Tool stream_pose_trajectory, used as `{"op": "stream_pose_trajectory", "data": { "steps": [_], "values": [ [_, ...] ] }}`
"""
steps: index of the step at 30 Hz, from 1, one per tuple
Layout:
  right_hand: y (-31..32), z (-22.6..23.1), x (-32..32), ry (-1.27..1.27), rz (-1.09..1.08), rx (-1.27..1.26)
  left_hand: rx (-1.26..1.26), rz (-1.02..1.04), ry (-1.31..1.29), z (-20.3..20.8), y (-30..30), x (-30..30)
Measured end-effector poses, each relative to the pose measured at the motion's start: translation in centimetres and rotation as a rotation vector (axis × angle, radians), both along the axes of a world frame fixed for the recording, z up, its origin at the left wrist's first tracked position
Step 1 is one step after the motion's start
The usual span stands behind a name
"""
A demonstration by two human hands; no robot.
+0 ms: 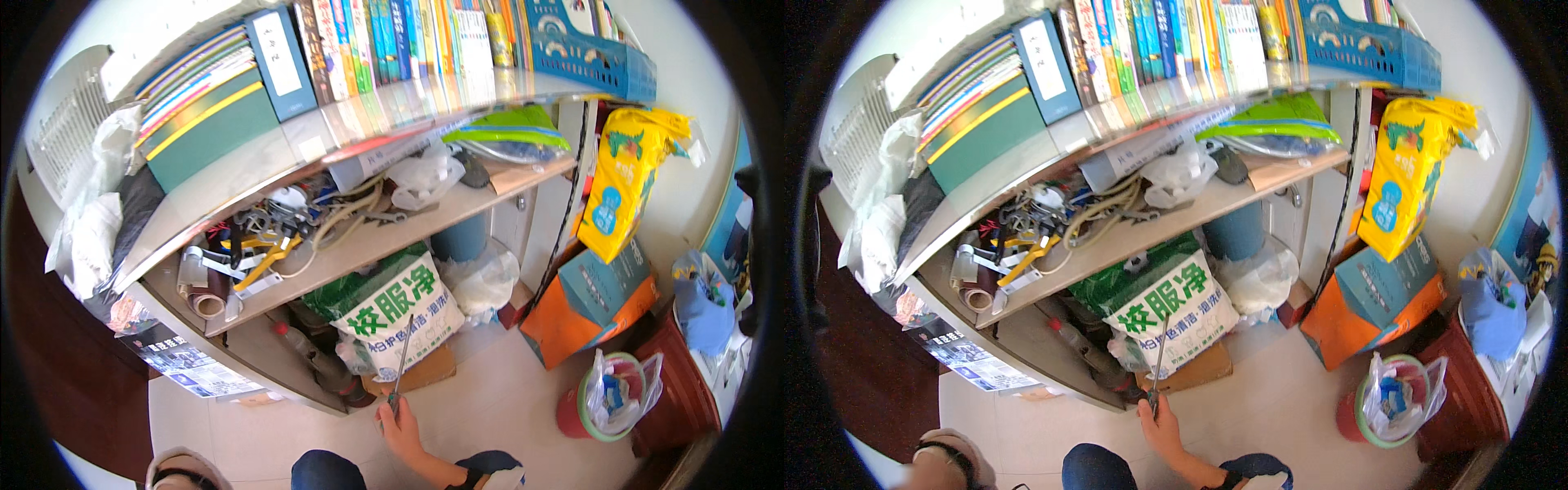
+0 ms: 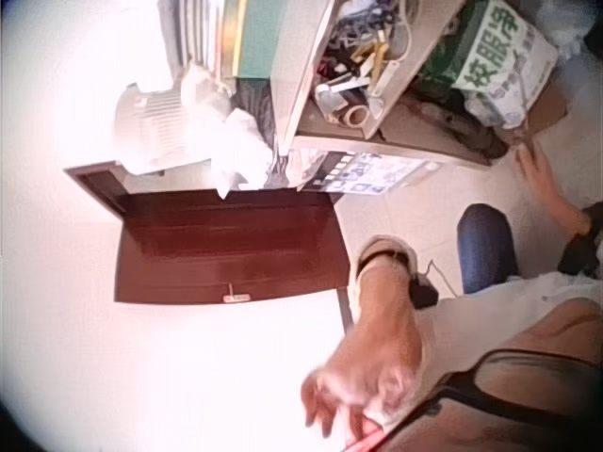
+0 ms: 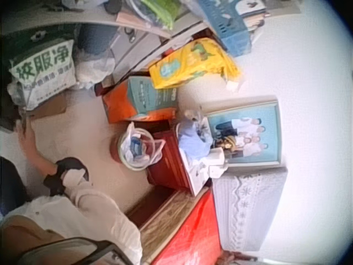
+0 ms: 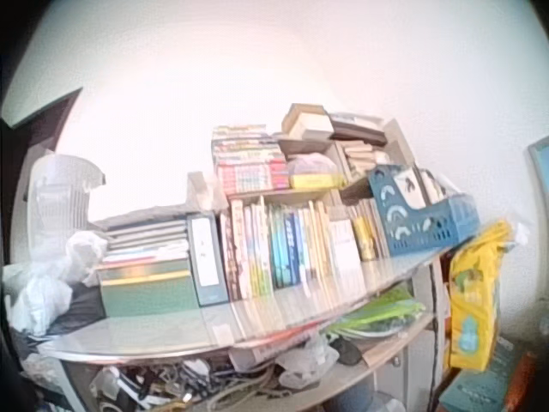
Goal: The person uses a screwdriver to loosen screws on a standing fan's front grille, then removes the grille. They walk to a nearby shelf, retrieve a second screwdriver, return to the fan, and continue unscrewing and removing the grille.
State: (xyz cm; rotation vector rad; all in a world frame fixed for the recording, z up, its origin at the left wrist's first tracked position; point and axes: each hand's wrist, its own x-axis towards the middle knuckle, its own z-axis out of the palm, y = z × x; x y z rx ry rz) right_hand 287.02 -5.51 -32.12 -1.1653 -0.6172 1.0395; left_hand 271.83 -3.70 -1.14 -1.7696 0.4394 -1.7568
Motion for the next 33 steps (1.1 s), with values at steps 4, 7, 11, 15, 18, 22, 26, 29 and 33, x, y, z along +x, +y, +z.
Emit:
{"op": "stream_pose_trajectory", "data": {
  "steps": [4, 7, 11, 15, 18, 22, 26, 29, 33],
  "values": [
    [0.4, 0.5, 0.4, 0.067, -0.038, 0.043, -0.542, -0.022, 0.252, -1.3, 3.0, 3.6],
    [0.2, 0.9, 0.7, 0.143, -0.019, 0.053, -0.915, -0.064, 0.595, -3.0, 5.1, 9.7],
    [-0.1, 1.4, 0.9, 0.146, -0.048, 0.125, -1.215, 0.067, 0.719, -4.9, 9.4, 20.3],
    [-0.5, 1.6, 1.6, 0.165, -0.084, 0.116, -1.631, 0.276, 0.62, -5.1, 14.6, 28.0],
    [-0.7, 1.8, 2.5, 0.221, -0.11, 0.087, -1.757, 0.165, 0.545, -4.9, 17.0, 31.8],
    [-0.9, 2.3, 3.8, 0.23, -0.114, 0.085, -1.782, 0.248, 0.52, -5.0, 16.6, 35.2],
    [-1.0, 3.0, 4.4, 0.228, -0.143, 0.061, -1.721, 0.318, 0.594, -3.3, 16.1, 36.6],
    [-1.1, 3.4, 4.6, 0.218, -0.154, 0.063, -1.711, 0.297, 0.63, -2.2, 16.1, 37.0],
    [-1.1, 3.4, 4.2, 0.229, -0.141, 0.101, -1.717, 0.167, 0.647, -3.1, 16.3, 35.4]
  ]
}}
